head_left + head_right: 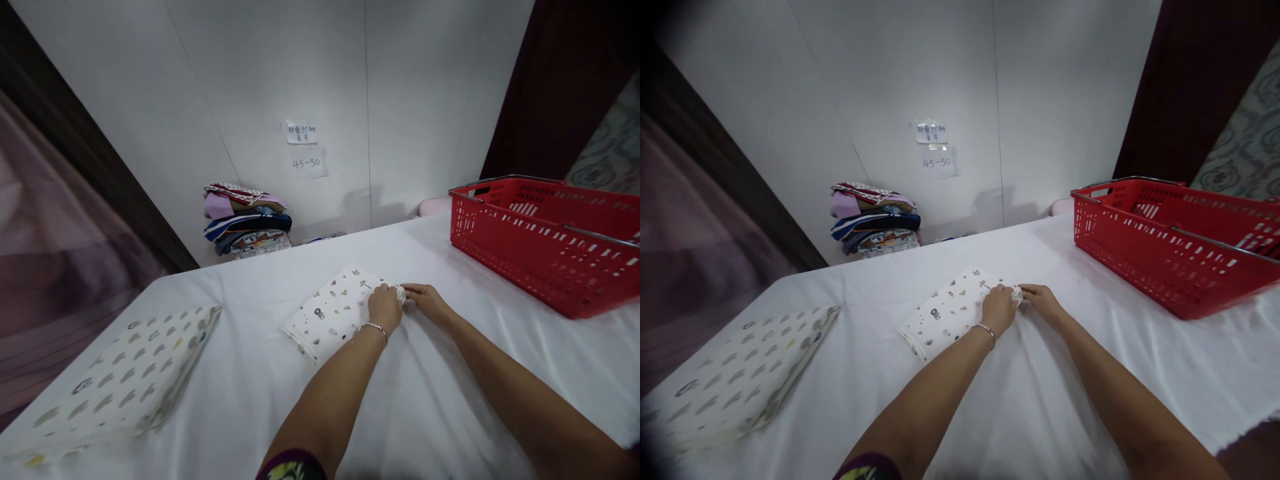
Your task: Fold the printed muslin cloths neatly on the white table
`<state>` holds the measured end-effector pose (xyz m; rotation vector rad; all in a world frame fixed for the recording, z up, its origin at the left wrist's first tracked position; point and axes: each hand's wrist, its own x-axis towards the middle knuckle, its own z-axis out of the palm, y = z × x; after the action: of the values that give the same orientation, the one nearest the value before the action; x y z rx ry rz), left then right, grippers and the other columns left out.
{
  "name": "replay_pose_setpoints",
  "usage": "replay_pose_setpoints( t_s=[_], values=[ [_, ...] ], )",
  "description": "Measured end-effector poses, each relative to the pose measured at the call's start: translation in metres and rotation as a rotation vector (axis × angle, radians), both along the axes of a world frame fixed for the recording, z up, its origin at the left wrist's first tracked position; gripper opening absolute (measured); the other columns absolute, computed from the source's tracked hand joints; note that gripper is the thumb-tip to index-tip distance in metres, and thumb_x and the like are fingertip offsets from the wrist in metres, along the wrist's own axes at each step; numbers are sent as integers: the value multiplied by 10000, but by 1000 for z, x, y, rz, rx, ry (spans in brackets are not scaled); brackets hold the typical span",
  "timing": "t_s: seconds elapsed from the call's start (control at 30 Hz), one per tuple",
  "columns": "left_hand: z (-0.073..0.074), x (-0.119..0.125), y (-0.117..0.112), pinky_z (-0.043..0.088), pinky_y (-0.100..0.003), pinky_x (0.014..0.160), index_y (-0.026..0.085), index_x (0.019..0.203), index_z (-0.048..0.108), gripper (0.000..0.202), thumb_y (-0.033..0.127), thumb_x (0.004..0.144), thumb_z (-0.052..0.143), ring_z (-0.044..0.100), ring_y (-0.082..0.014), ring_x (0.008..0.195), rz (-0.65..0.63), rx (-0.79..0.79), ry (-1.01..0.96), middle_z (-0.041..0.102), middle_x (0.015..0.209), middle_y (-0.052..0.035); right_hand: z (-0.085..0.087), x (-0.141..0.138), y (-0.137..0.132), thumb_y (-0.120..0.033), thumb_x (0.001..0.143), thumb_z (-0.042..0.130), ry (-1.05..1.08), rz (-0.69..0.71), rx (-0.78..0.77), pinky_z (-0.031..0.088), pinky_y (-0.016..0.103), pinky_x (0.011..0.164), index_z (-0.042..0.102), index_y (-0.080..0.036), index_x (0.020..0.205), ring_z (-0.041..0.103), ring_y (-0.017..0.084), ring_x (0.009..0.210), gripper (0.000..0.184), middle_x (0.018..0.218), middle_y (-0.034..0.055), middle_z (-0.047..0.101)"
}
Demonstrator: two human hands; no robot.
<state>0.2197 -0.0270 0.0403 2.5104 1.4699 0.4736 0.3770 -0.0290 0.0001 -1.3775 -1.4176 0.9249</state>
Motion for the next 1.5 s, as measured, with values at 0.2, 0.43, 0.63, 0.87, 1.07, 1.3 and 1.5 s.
replay_pose_setpoints(
  t_s=[0.2, 0.43, 0.63, 0.87, 1.07, 1.3, 1.5],
  values=[
    [-4, -1, 2, 415, -315, 791, 197, 1017, 580, 222, 223, 882, 405, 512, -207, 962, 0, 1, -9, 559, 1038, -84, -11, 1, 4, -379, 733, 576, 75, 2, 21, 491, 335, 772, 695, -171, 997, 625, 196, 802, 357, 892, 35, 703],
    [-6, 3, 5, 412, -316, 805, 213, 997, 592, 249, 355, 895, 414, 513, -209, 956, 8, 16, -41, 568, 1018, -70, -13, -1, 6, -308, 750, 503, -101, -71, 120, 471, 337, 808, 693, -197, 945, 614, 198, 856, 294, 915, 32, 696],
    [-4, 10, 8, 410, -315, 790, 188, 978, 566, 163, 213, 852, 466, 517, -218, 961, 37, 22, 4, 567, 1030, -83, -15, -1, 3, -264, 748, 461, -260, -158, 205, 465, 319, 738, 682, -187, 888, 606, 189, 795, 272, 885, 43, 687],
    [-5, 11, 7, 399, -308, 803, 197, 965, 560, 161, 278, 874, 454, 509, -212, 976, 33, 7, -23, 560, 1036, -79, -16, 2, -1, -280, 752, 475, -184, -140, 176, 469, 306, 714, 667, -180, 888, 605, 185, 772, 255, 857, 37, 684],
    [-5, 18, 14, 398, -308, 798, 197, 996, 559, 204, 327, 887, 445, 502, -208, 973, 13, 6, 1, 545, 1036, -77, -12, 1, -3, -275, 755, 471, -159, -124, 164, 461, 309, 744, 676, -188, 900, 606, 188, 817, 266, 894, 40, 685],
    [-9, 24, 18, 407, -294, 767, 214, 962, 565, 147, 272, 873, 463, 508, -187, 941, 27, 53, 43, 550, 1014, -50, -17, 3, 1, -241, 743, 471, -148, -155, 164, 456, 306, 752, 686, -211, 884, 606, 186, 820, 259, 894, 30, 688],
    [-8, 24, 19, 408, -290, 783, 213, 976, 566, 166, 284, 880, 450, 511, -182, 955, 20, 33, 62, 554, 1022, -56, -11, 4, -3, -270, 748, 489, -100, -82, 121, 456, 299, 748, 681, -192, 899, 597, 188, 822, 256, 879, 34, 682]
  ],
)
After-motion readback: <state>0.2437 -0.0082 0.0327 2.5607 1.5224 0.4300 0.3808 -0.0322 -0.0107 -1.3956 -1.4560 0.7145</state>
